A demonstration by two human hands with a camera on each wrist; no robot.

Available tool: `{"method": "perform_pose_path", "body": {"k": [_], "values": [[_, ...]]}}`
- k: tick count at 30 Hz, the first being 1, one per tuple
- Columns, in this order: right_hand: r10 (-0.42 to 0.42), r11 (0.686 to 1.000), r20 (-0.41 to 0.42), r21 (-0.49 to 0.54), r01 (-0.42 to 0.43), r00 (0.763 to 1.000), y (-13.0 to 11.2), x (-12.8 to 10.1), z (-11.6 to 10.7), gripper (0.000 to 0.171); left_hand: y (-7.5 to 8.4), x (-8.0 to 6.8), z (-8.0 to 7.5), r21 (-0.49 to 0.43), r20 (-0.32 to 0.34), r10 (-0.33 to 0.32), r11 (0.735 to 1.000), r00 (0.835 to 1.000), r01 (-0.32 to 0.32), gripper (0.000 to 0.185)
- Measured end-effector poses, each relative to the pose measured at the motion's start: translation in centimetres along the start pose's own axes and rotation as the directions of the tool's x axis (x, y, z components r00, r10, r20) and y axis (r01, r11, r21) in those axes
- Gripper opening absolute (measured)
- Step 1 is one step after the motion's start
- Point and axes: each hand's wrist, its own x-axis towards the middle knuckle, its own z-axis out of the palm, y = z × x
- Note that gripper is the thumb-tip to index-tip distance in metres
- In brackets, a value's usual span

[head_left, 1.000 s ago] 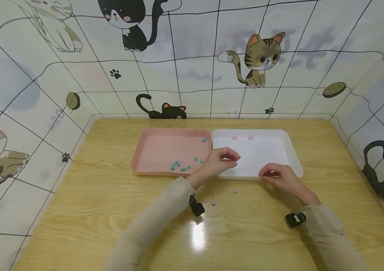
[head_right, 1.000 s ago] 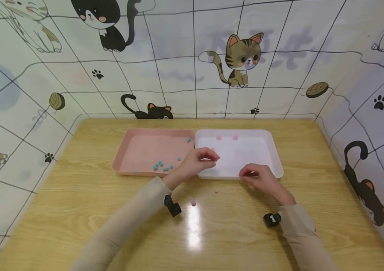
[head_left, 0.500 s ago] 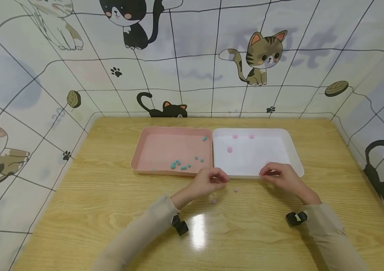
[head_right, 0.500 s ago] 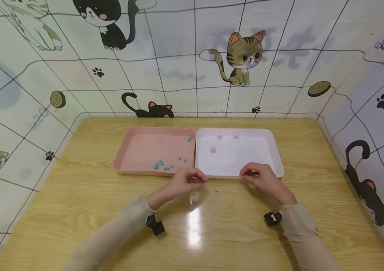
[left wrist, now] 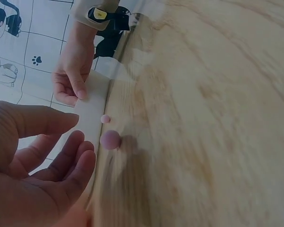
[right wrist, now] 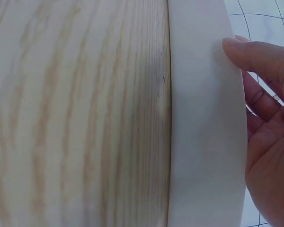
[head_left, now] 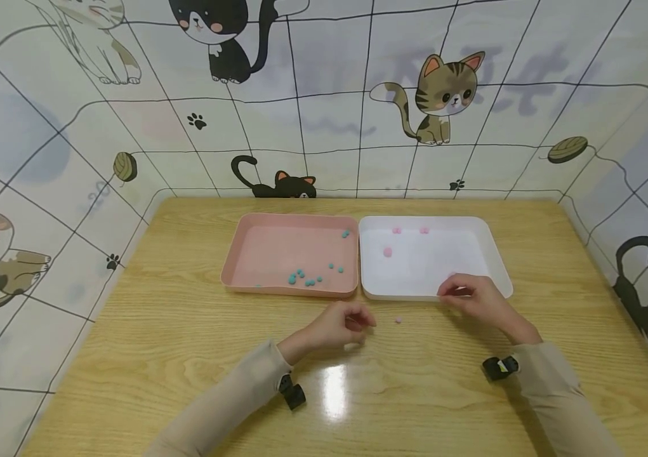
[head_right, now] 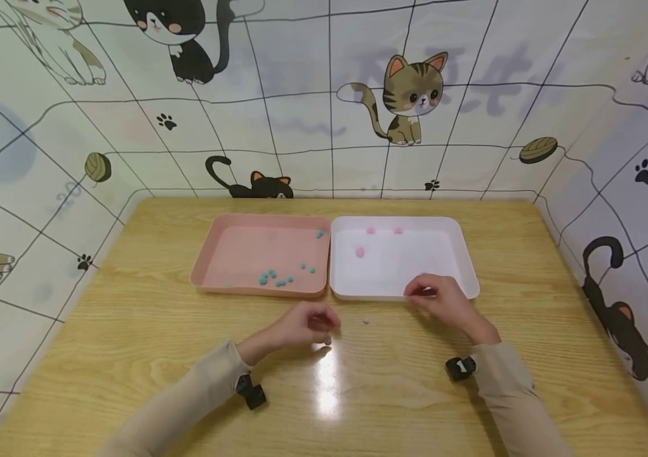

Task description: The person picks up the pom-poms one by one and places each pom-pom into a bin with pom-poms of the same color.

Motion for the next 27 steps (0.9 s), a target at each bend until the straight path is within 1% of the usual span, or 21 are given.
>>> {"method": "perform_pose_path", "body": {"k": [3,6,10,14,18,24,27], "values": [[-0.002,1.000,0.001,0.006,0.002,1.000,-0.1,0.0,0.0,0.024,-0.1,-0.1,0.1,0.015,0.011,0.008,1.000,1.000,-0.008,0.025],[-0.002,1.000,-0.003,0.009,0.002,1.000,-0.1,0.0,0.0,0.023,-0.2,-0.2,0.3,0.048,0.012,0.009,0.999,1.000,-0.010,0.026],[0.001,1.000,-0.001,0.008,-0.001,1.000,-0.2,0.0,0.0,0.022,-0.2,-0.2,0.7,0.087,0.011,-0.031,0.996,0.999,0.030,0.025],[0.018,1.000,0.006,-0.001,-0.018,1.000,0.0,-0.1,0.0,0.023,-0.2,-0.3,0.9,0.114,-0.002,-0.042,0.993,0.999,0.042,0.024],[0.016,1.000,0.007,-0.007,-0.016,1.000,0.1,-0.1,0.0,0.023,-0.3,-0.3,1.0,0.158,-0.005,-0.012,0.987,1.000,0.013,0.023],[0.013,1.000,0.005,0.010,-0.013,1.000,0.0,-0.1,0.0,0.023,-0.5,-0.1,1.2,0.224,-0.012,0.068,0.972,0.998,-0.064,0.022],[0.008,1.000,0.000,0.018,-0.008,1.000,0.0,-0.1,0.0,0.022,-0.5,-0.1,1.2,0.244,-0.019,0.081,0.967,0.997,-0.074,0.023]]}}
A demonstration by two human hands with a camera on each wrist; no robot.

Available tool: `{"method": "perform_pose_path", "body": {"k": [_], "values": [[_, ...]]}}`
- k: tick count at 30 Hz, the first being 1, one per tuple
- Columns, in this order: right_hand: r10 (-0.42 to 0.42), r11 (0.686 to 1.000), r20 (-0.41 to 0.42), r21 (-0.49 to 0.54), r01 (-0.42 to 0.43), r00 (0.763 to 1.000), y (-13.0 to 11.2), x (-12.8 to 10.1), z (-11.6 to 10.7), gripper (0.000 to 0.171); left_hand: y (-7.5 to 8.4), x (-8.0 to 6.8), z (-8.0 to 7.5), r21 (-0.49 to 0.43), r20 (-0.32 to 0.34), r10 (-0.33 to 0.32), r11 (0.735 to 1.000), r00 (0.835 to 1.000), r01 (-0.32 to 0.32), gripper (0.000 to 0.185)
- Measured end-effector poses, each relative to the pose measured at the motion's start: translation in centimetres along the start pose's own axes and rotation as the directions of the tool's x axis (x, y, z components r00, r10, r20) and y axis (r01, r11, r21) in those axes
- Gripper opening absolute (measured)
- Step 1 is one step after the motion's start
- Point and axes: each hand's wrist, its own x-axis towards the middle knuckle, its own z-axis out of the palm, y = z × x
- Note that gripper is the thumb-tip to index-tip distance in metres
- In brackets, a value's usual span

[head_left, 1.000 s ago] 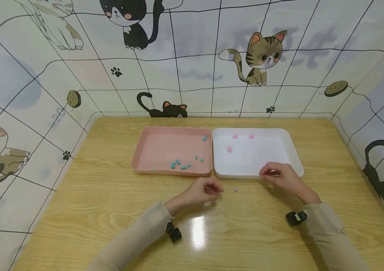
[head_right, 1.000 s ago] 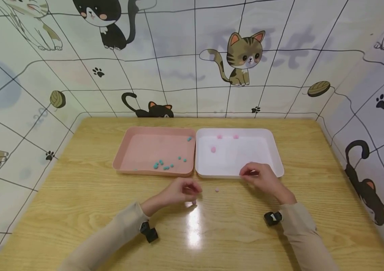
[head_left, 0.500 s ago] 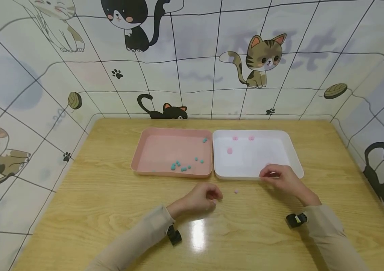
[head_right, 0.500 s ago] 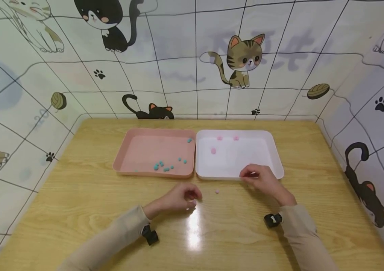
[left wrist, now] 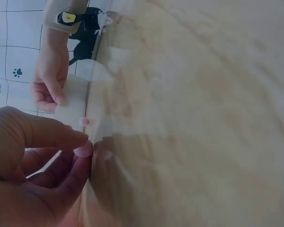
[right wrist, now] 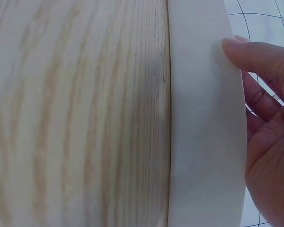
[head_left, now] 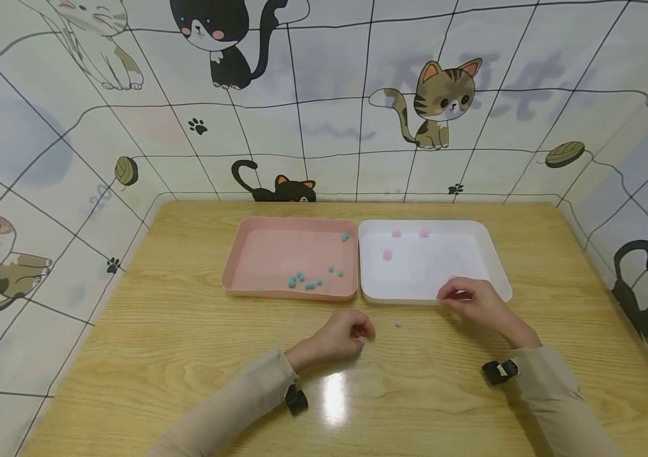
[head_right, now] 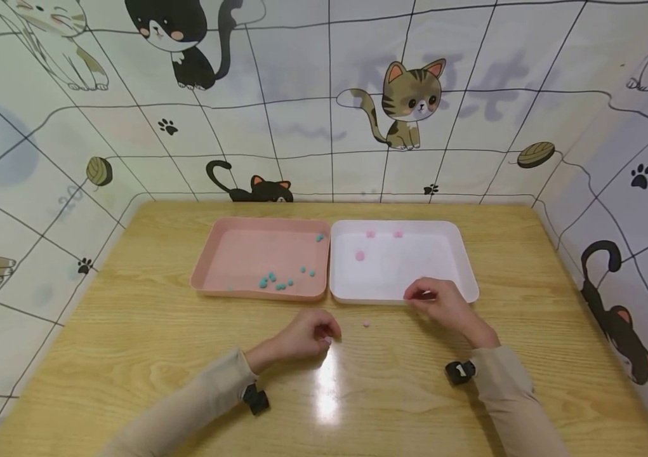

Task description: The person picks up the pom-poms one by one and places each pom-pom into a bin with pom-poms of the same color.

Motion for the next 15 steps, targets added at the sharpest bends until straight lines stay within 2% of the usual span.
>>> {"method": "perform_pose_path", "body": {"k": [3,6,11,15], "values": [[-0.003,1.000,-0.002,0.002,0.003,1.000,0.0,0.0,0.0,0.021,0.2,0.1,-0.1,-0.024,0.003,-0.020,1.000,1.000,0.020,0.023],[-0.002,1.000,0.003,-0.002,0.002,1.000,0.1,0.0,0.0,0.021,0.6,0.4,-0.2,-0.098,0.001,-0.026,0.995,1.000,0.026,0.021],[-0.002,1.000,0.007,-0.013,0.002,1.000,0.2,-0.1,-0.1,0.023,1.6,1.5,-1.0,-0.198,-0.050,0.046,0.979,0.998,-0.055,0.016],[-0.005,1.000,0.010,-0.012,0.006,1.000,0.2,-0.1,-0.1,0.022,2.6,2.8,-1.6,-0.259,-0.095,0.030,0.964,0.995,-0.054,0.012]]}}
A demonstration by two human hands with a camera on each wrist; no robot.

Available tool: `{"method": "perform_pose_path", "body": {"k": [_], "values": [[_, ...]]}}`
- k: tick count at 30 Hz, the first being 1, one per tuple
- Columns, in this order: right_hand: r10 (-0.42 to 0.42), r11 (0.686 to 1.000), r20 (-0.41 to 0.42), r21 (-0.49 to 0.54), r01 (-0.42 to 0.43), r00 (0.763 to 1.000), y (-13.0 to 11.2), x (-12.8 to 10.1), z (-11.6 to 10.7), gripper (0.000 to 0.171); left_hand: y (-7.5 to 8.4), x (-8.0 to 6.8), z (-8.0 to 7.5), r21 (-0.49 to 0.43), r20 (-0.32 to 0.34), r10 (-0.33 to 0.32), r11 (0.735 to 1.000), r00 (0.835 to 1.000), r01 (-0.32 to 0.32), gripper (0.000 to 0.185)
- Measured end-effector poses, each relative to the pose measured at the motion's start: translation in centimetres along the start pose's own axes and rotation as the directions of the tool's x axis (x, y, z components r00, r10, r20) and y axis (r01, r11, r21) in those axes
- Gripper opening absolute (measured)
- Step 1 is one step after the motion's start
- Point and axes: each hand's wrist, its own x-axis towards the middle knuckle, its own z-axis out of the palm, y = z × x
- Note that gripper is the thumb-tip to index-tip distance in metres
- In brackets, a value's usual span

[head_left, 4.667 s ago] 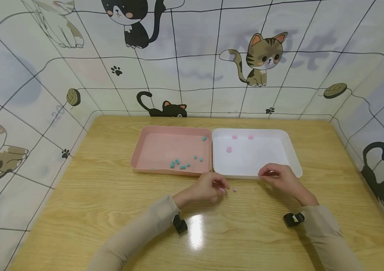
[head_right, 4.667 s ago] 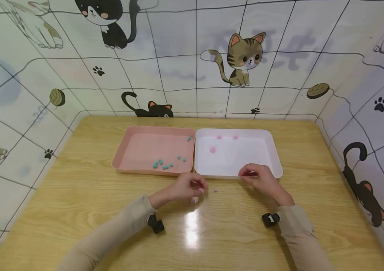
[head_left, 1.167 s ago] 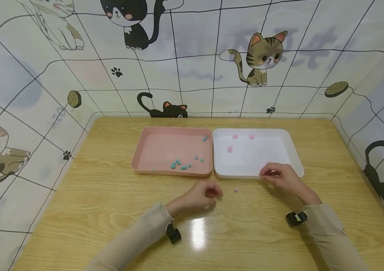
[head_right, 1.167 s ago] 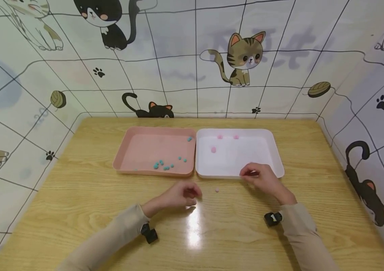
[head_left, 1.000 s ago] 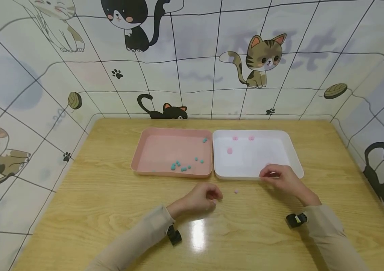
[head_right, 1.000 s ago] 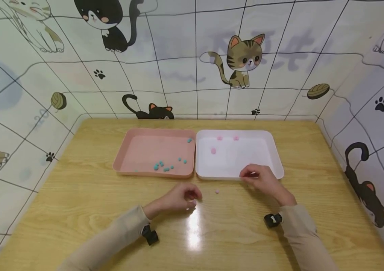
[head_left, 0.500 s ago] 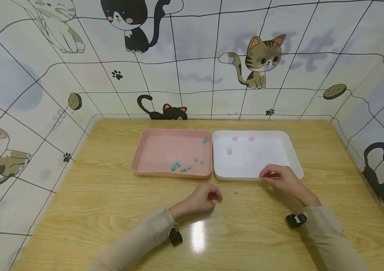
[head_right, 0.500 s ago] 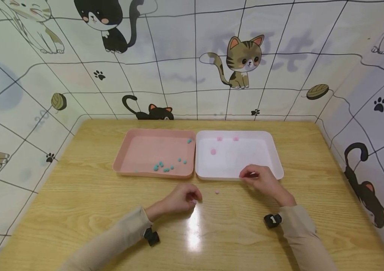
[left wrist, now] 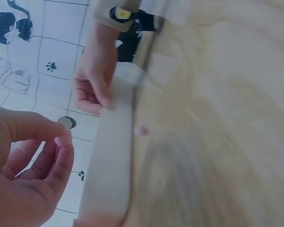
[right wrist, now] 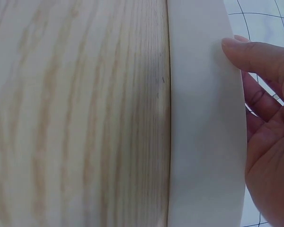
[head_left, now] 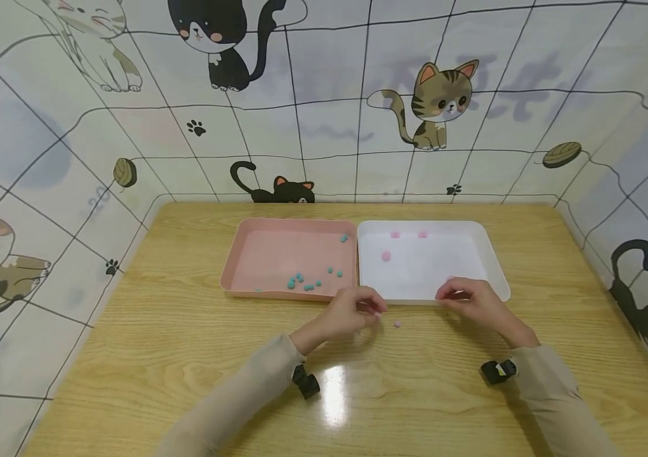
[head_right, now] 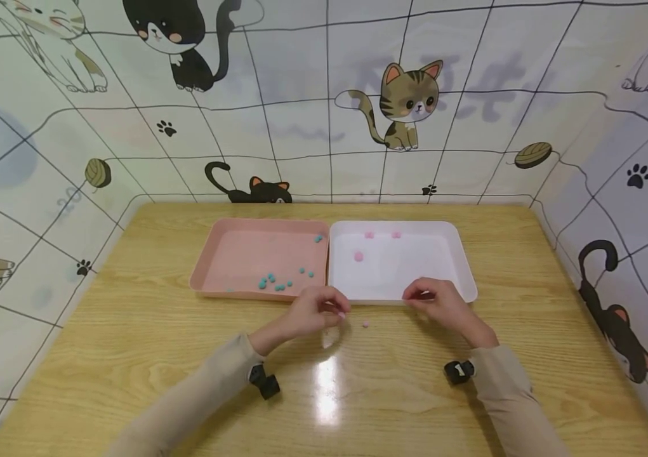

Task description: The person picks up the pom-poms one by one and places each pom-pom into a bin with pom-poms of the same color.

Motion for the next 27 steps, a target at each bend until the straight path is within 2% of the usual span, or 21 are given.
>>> {"method": "perform_pose_path", "body": {"k": [5,10,17,21,27], "values": [[-0.011,1.000,-0.004,0.000,0.011,1.000,-0.1,0.0,0.0,0.018,0.6,2.0,-0.3,-0.105,-0.044,-0.042,0.994,0.998,0.037,0.013],[-0.017,1.000,-0.002,0.003,0.017,1.000,-0.2,0.1,0.0,0.021,0.7,3.8,-0.7,-0.163,-0.066,-0.070,0.985,0.995,0.059,0.015],[-0.015,1.000,-0.003,0.004,0.015,1.000,-0.1,0.2,0.0,0.021,2.8,4.7,-1.1,-0.207,-0.094,-0.124,0.973,0.988,0.103,0.017],[-0.002,1.000,0.001,0.000,0.002,1.000,-0.2,0.2,0.0,0.019,2.1,5.8,-1.0,-0.200,-0.114,-0.151,0.972,0.982,0.126,0.017],[0.006,1.000,-0.002,0.010,-0.006,1.000,-0.5,0.2,-0.1,0.018,-0.3,8.2,-0.3,-0.154,-0.141,-0.164,0.978,0.976,0.142,0.016]]}}
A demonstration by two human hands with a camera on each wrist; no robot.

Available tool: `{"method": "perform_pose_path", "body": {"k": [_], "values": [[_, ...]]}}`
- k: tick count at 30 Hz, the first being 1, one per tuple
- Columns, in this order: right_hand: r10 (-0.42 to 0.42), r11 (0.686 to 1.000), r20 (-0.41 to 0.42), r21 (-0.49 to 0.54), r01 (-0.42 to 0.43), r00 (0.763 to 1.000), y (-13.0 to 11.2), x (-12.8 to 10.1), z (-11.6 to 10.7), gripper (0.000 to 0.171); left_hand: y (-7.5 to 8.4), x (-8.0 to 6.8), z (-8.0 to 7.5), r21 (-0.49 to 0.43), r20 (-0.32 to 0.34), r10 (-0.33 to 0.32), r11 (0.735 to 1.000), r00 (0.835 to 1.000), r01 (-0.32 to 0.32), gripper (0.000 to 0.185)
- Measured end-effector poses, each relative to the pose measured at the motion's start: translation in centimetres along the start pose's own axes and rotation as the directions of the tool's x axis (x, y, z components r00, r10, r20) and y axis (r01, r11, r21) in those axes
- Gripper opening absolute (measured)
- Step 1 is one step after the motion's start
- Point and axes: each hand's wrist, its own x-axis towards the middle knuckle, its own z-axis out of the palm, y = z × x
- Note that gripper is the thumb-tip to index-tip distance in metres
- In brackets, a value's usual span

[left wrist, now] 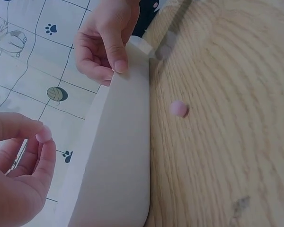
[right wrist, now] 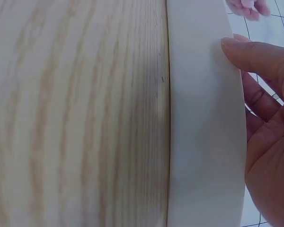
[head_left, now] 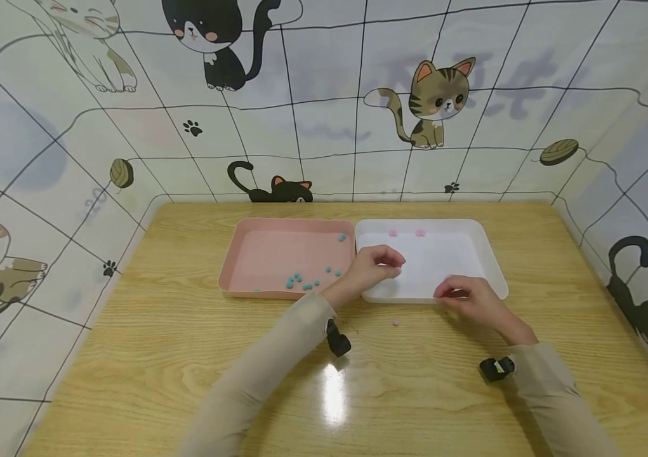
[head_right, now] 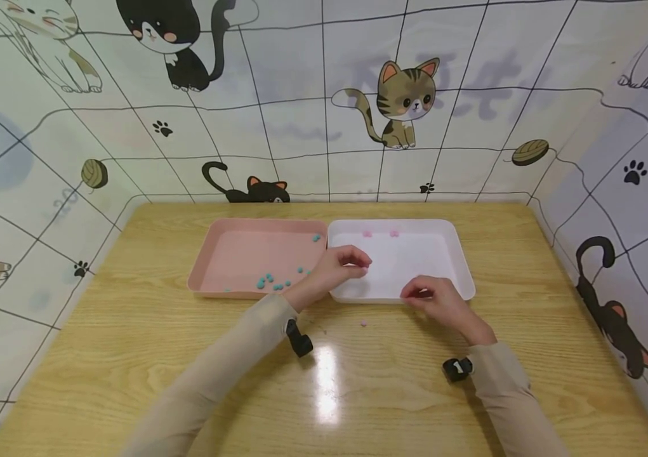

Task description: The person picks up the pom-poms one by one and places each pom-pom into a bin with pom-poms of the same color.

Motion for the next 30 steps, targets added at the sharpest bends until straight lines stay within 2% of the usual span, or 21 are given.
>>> {"method": "perform_pose_path", "body": {"k": [9,16,19,23,30], "values": [[0.005,1.000,0.005,0.011,-0.005,1.000,-0.2,0.1,0.0,0.019,-0.3,2.0,1.1,0.024,-0.071,0.019,1.000,0.997,-0.018,0.014],[-0.001,1.000,-0.005,0.009,0.001,1.000,-0.2,0.2,0.1,0.019,-0.2,2.3,1.5,0.036,-0.100,0.011,0.999,0.995,-0.008,0.015],[0.009,1.000,-0.012,0.000,-0.009,1.000,-0.4,0.1,0.1,0.020,-0.1,2.0,1.5,0.037,-0.095,0.006,0.999,0.996,-0.002,0.014],[-0.021,1.000,-0.029,0.001,0.021,0.999,-1.6,0.2,-0.1,0.021,0.0,1.3,1.5,0.027,-0.081,0.018,1.000,0.997,-0.016,0.013],[-0.062,0.998,-0.023,0.025,0.063,0.998,-3.6,0.6,-0.4,0.022,0.0,-0.6,1.7,0.027,-0.032,0.097,0.995,0.995,-0.096,0.012]]}}
